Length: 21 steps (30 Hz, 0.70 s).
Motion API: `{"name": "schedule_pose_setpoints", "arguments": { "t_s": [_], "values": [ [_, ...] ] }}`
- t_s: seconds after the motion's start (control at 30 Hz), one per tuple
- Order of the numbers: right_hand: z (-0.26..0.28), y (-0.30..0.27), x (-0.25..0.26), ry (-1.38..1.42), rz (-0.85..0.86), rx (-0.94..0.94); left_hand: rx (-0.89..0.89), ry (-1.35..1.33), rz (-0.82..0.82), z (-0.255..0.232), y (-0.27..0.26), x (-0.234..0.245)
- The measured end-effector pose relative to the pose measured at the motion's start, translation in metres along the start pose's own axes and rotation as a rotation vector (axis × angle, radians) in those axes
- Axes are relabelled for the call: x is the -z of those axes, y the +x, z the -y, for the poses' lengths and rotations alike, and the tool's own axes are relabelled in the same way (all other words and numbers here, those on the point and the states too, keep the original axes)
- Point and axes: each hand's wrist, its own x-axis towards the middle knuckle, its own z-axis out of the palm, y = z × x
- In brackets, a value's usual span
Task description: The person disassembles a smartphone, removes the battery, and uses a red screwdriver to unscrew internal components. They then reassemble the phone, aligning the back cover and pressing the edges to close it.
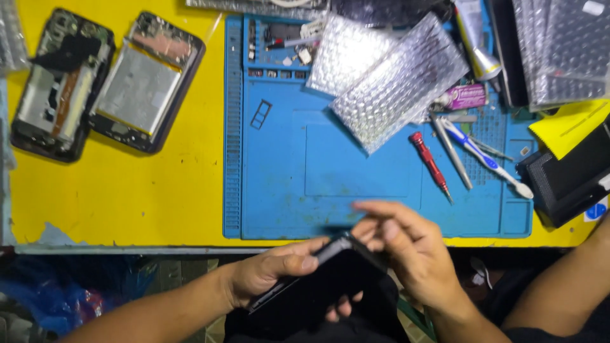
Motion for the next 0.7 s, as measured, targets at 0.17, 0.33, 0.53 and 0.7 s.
{"name": "schedule_pose_setpoints", "arguments": {
  "t_s": [0.17,0.33,0.53,0.7],
  "values": [
    [-0.016,0.011,-0.012,0.245,-0.126,0.175,-0.554,0.475,-0.076,-0.028,0.024,-0.029],
    [-0.034,0.018,-0.034,0.154,0.04,0.292,-0.923,0.923,-0.212,-0.046,0.053,-0.034],
    [-0.036,0.03,-0.029,-0.081,-0.158,0.377,-1.059,1.162,-0.118,-0.052,0.058,-0.047],
    [-0.046,0.03,-0.02,-0.108,-0.175,0.363,-1.182,1.289,-0.078,-0.055,0.058,-0.039]
  ]
}}
